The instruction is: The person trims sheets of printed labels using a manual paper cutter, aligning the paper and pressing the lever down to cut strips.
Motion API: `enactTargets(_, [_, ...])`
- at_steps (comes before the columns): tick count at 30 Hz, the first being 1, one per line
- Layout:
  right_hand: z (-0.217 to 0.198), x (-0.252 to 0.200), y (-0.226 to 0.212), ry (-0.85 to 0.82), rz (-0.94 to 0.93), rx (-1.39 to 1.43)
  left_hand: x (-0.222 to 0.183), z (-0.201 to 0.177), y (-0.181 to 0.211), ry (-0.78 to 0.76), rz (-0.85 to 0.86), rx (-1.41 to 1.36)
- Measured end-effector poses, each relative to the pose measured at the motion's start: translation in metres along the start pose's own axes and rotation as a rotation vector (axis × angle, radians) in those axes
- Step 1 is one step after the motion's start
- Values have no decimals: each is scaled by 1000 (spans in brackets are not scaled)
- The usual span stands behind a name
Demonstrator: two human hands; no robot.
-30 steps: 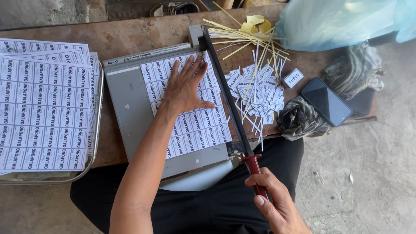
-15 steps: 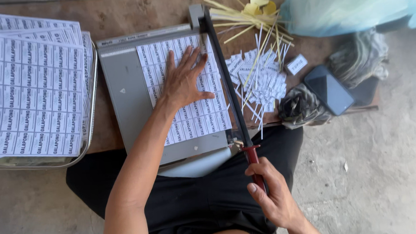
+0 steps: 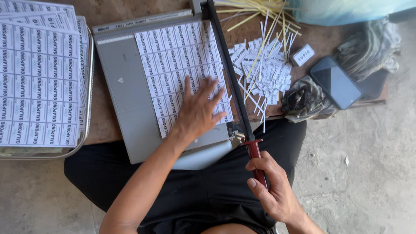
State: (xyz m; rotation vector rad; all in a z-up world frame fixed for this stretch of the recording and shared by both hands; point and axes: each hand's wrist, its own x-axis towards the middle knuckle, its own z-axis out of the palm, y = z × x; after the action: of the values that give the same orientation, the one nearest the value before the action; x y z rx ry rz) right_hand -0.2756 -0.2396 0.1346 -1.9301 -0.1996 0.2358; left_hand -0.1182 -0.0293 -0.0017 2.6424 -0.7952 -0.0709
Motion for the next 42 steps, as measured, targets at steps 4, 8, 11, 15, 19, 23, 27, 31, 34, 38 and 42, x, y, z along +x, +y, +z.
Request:
enactTargets(4, [-1,0,1,-11,2,-18,-49,21,32,-7,92,-57])
enactTargets(8, [-1,1,2,-25,-22,-19,-64,27,36,143,141,-77])
enactTargets(11, [-1,0,0,-32,-17,-24,-64,26,38,151,144,-91])
enactTargets(15, [-1,1,2,-22,-18,-25,-64,23,36,135,155,-72])
enactTargets(19, [1,-1,3,-20,-23,-21,-65,27,36,136,151,-84])
enactTargets(23, [1,0,2,-15,-7,-15,-64,30,36,133,142,-104])
enactTargets(27, [2,0,3,-16,-8,-16,-65,29,36,129,147,-99])
enactTargets(31, [2,0,2,-9,-5,-17,-64,28,36,124,146,-100])
enactTargets(34, [2,0,1,-11,-6,-17,-63,26,37,129,148,-103])
enactTargets(38, [3,-2,7,-5,-13,-8,-62,20,38,140,120,-158])
enactTargets(42, [12,-9,37,-33,21,-42,-61,16,33,148,83,-247])
